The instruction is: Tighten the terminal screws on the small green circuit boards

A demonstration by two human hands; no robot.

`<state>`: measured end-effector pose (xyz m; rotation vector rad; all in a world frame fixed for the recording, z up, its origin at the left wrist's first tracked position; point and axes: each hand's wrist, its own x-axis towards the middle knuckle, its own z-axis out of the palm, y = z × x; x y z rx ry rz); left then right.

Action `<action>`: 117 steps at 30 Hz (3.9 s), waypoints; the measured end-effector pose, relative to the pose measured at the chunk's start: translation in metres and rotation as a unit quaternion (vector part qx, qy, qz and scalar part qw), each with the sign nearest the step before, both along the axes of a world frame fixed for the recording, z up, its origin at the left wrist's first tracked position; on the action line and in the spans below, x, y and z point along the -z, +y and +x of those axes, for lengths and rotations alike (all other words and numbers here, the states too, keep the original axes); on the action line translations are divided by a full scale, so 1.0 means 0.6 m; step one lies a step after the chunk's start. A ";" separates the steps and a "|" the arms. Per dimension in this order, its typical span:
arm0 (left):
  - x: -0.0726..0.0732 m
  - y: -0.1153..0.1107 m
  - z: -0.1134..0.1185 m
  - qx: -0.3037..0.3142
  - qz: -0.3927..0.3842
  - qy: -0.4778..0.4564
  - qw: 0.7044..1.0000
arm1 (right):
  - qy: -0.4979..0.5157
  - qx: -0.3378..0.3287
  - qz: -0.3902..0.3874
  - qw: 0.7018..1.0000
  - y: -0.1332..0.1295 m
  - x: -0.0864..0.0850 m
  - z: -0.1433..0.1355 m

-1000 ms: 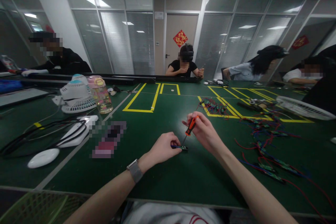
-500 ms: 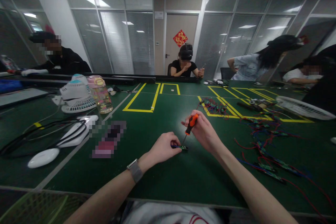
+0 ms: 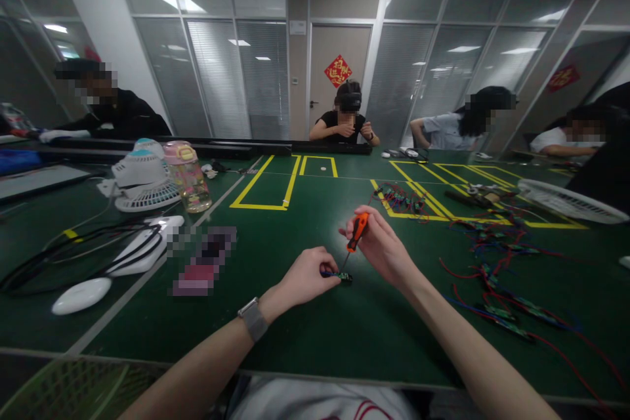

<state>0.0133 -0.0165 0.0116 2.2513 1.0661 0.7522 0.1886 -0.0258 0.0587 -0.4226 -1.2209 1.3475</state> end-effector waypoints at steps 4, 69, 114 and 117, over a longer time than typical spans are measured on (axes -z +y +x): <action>-0.001 0.000 -0.001 0.002 -0.002 0.008 1.000 | 0.010 0.006 0.000 1.000 0.001 -0.001 0.000; -0.007 -0.002 -0.001 0.000 -0.001 0.013 1.000 | 0.020 0.022 -0.007 1.000 0.003 -0.001 0.002; -0.008 -0.003 0.000 0.003 0.003 0.020 1.000 | 0.021 -0.006 -0.028 0.999 -0.002 -0.008 -0.001; -0.005 -0.001 -0.001 0.004 0.004 0.012 1.000 | 0.036 -0.002 -0.028 0.999 0.000 -0.008 0.001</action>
